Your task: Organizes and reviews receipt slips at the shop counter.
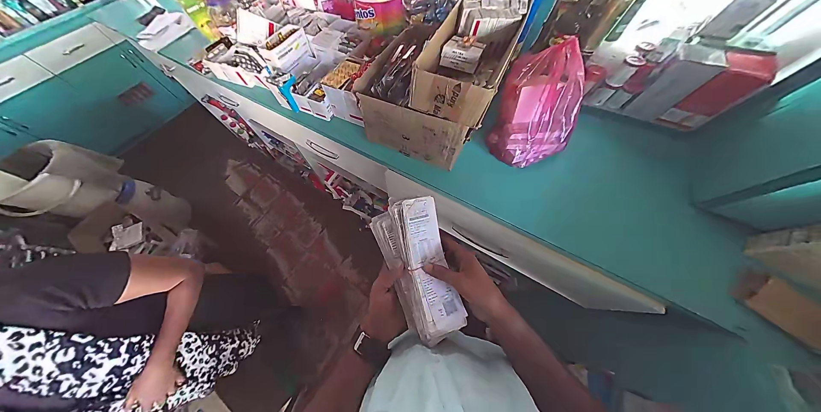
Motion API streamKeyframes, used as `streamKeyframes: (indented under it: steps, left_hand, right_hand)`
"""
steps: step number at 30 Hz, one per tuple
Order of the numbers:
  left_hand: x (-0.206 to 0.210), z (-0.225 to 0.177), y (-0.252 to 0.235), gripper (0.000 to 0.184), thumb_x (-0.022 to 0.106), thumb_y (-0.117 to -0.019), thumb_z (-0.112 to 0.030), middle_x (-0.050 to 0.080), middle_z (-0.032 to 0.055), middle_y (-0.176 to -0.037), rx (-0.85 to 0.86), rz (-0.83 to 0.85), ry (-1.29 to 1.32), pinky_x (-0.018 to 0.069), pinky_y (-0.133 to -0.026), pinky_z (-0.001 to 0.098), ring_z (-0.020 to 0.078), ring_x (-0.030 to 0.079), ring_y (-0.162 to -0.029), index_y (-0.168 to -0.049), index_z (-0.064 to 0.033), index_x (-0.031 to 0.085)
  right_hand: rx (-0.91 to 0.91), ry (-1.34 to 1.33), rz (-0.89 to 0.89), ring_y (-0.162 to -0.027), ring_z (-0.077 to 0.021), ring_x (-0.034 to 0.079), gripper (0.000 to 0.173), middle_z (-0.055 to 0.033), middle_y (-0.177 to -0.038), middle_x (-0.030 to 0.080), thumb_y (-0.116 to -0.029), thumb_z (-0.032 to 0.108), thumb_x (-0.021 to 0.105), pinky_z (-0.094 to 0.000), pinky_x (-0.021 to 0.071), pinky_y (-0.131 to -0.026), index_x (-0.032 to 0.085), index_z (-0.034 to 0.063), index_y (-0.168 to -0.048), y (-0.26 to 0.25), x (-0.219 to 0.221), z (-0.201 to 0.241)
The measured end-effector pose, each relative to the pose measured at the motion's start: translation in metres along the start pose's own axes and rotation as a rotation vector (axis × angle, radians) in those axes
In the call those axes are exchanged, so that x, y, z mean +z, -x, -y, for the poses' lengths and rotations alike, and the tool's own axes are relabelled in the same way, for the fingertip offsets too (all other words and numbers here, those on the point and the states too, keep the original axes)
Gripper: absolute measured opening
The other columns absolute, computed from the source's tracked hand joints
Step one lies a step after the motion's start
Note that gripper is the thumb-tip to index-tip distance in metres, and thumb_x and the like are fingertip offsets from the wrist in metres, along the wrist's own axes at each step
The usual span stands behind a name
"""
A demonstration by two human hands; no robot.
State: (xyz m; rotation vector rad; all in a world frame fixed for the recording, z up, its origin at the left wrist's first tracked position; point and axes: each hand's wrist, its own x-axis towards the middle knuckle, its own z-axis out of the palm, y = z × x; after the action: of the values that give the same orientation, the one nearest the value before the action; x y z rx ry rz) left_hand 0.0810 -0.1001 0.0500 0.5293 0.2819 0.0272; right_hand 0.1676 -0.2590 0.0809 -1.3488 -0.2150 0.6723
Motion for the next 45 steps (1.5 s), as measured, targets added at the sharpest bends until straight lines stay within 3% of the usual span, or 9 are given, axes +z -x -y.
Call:
streamKeyframes:
  steps: [5,7,9,16,25,30,33,37,45]
  left_hand:
    - [0.007,-0.002,0.002,0.063,0.066,-0.0919,-0.006,0.069,0.0170,-0.116,0.042,-0.127,-0.165,0.0611,-0.090,0.0449,0.0260,0.072,-0.102,-0.145,-0.0047,0.034]
    - [0.012,-0.003,0.004,0.063,0.070,-0.0883,-0.001,0.070,0.0154,-0.113,0.061,-0.186,-0.220,0.0617,-0.088,0.0426,0.0239,0.072,-0.099,-0.142,-0.0024,0.038]
    - [0.014,-0.004,0.004,0.061,0.073,-0.0849,-0.002,0.072,0.0142,-0.108,0.078,-0.205,-0.266,0.0626,-0.085,0.0412,0.0224,0.073,-0.095,-0.137,-0.0008,0.042]
    - [0.020,-0.019,-0.001,0.037,0.053,-0.1042,-0.009,0.072,0.0168,-0.111,0.113,-0.369,-0.241,0.0622,-0.087,0.0439,0.0257,0.073,-0.098,-0.139,-0.0014,0.044]
    - [0.012,-0.029,0.000,0.041,0.054,-0.1049,-0.014,0.072,0.0203,-0.110,0.169,-0.439,-0.152,0.0628,-0.086,0.0472,0.0300,0.074,-0.097,-0.142,-0.0020,0.042]
    - [0.005,-0.022,0.026,0.044,0.055,-0.1033,-0.013,0.072,0.0185,-0.111,0.241,-0.582,-0.092,0.0629,-0.086,0.0459,0.0285,0.074,-0.097,-0.144,-0.0036,0.041]
    - [0.001,-0.013,0.054,0.037,0.054,-0.1047,-0.016,0.074,0.0148,-0.107,0.260,-0.722,-0.050,0.0633,-0.085,0.0421,0.0246,0.075,-0.095,-0.139,-0.0054,0.048]
    - [-0.012,-0.005,0.096,0.033,0.052,-0.1063,-0.018,0.074,0.0164,-0.106,0.306,-0.853,0.006,0.0634,-0.085,0.0422,0.0254,0.075,-0.094,-0.136,-0.0024,0.051]
    - [-0.037,-0.005,0.201,0.034,0.050,-0.1074,-0.020,0.074,0.0178,-0.107,0.482,-0.879,0.078,0.0626,-0.087,0.0443,0.0270,0.074,-0.095,-0.136,-0.0011,0.051]
  right_hand:
    - [0.032,-0.179,-0.024,-0.102,-0.0233,0.072,0.055,-0.0152,-0.118,0.071,-0.0905,0.008,0.071,-0.0387,0.0623,-0.090,0.052,-0.0023,-0.142,-0.003,-0.004,-0.007]
    - [0.047,-0.242,-0.009,-0.095,-0.0203,0.073,0.042,-0.0137,-0.108,0.073,-0.0914,0.009,0.070,-0.0367,0.0630,-0.086,0.059,-0.0026,-0.130,-0.005,-0.008,-0.009]
    - [0.062,-0.293,0.024,-0.094,-0.0198,0.073,0.044,-0.0132,-0.108,0.073,-0.0905,0.011,0.070,-0.0367,0.0633,-0.085,0.058,-0.0011,-0.131,-0.007,-0.012,-0.010]
    - [0.060,-0.479,0.002,-0.092,-0.0217,0.075,0.049,-0.0146,-0.106,0.074,-0.0847,0.004,0.065,-0.0404,0.0645,-0.082,0.051,0.0027,-0.132,-0.020,-0.024,-0.012]
    - [0.014,-0.453,0.128,-0.099,-0.0143,0.074,0.050,-0.0063,-0.111,0.075,-0.0886,0.025,0.072,-0.0338,0.0632,-0.087,0.055,0.0082,-0.133,-0.040,-0.054,-0.006]
    - [0.110,-0.252,0.287,-0.097,-0.0083,0.072,0.053,-0.0006,-0.109,0.074,-0.0847,0.021,0.069,-0.0282,0.0621,-0.085,0.053,0.0075,-0.133,-0.069,-0.050,-0.022]
    - [0.198,-0.139,0.383,-0.095,-0.0100,0.073,0.064,-0.0024,-0.111,0.073,-0.0806,0.021,0.075,-0.0291,0.0627,-0.083,0.050,0.0054,-0.137,-0.086,-0.036,-0.039]
    - [0.349,0.050,0.457,-0.092,-0.0072,0.072,0.068,-0.0005,-0.112,0.072,-0.0837,0.010,0.060,-0.0269,0.0628,-0.080,0.039,0.0072,-0.148,-0.090,0.005,-0.047]
    - [0.276,0.196,0.695,-0.098,-0.0083,0.072,0.068,-0.0021,-0.119,0.070,-0.0874,0.003,0.059,-0.0271,0.0625,-0.084,0.034,0.0054,-0.151,-0.040,0.104,-0.060]
